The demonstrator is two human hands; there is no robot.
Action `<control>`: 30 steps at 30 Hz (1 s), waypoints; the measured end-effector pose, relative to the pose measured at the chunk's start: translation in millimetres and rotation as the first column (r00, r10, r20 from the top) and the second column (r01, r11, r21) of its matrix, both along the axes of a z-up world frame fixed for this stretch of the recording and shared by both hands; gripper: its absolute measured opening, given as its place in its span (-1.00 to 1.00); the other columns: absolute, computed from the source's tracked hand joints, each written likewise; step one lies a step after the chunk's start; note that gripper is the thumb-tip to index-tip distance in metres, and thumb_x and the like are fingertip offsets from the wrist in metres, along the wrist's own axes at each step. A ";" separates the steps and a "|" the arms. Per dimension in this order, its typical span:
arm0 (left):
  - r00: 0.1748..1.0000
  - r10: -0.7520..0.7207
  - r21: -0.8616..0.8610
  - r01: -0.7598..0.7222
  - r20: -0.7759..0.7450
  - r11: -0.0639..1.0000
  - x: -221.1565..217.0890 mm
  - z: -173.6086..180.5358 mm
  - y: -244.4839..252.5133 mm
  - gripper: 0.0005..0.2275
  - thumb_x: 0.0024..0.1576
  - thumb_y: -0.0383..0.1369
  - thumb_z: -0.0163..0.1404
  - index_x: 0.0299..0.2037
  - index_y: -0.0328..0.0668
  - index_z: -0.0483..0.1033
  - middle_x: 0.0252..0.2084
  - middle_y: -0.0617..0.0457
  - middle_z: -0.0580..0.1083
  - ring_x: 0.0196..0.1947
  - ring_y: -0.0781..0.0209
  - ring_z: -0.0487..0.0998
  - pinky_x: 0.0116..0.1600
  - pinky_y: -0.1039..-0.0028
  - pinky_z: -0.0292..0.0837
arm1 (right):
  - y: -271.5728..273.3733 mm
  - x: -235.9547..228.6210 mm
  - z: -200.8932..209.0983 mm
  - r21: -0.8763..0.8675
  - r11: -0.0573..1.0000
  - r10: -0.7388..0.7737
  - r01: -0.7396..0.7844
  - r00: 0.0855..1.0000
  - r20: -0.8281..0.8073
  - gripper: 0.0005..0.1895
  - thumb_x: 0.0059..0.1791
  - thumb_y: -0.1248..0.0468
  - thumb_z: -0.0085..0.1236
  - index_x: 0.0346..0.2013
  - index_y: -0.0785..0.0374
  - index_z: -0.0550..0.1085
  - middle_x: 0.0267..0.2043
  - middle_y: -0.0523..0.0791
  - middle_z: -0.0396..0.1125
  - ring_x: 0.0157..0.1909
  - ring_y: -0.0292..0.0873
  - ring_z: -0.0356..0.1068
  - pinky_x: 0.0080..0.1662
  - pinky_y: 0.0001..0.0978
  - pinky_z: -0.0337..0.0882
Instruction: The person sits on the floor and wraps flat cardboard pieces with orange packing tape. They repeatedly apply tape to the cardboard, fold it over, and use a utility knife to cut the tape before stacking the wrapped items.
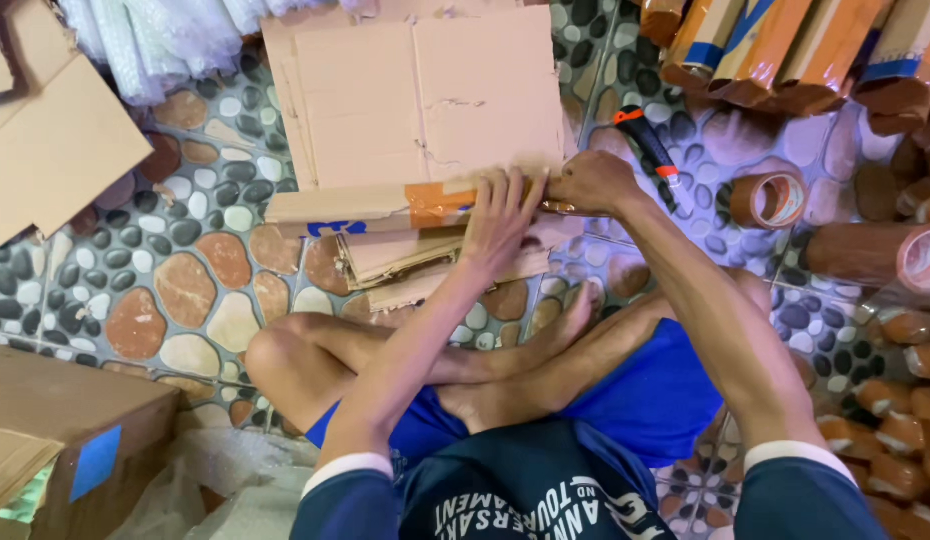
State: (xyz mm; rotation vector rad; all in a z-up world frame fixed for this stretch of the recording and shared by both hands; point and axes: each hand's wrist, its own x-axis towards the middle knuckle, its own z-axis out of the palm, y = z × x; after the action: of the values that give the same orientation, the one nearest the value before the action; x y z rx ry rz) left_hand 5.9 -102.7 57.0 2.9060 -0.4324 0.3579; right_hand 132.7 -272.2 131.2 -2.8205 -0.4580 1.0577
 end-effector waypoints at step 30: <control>0.444 0.677 -0.710 0.120 -0.587 -0.694 -262.8 83.3 283.7 -0.50 -0.08 0.14 0.23 -0.17 -0.07 0.55 -0.36 0.09 0.53 -0.37 0.22 0.63 -0.22 0.45 0.72 | 95.3 -226.9 53.9 0.316 0.923 0.327 -0.219 0.879 -0.346 -0.22 -0.02 -0.40 -0.01 -0.41 0.32 0.60 -0.37 0.23 0.50 -0.07 0.42 0.50 0.01 0.15 0.43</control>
State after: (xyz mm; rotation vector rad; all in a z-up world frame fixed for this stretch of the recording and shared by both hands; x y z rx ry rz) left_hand -256.9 181.0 140.3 0.5743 1.0705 0.9736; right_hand -94.1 -177.0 185.2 -2.2694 -0.8988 1.4492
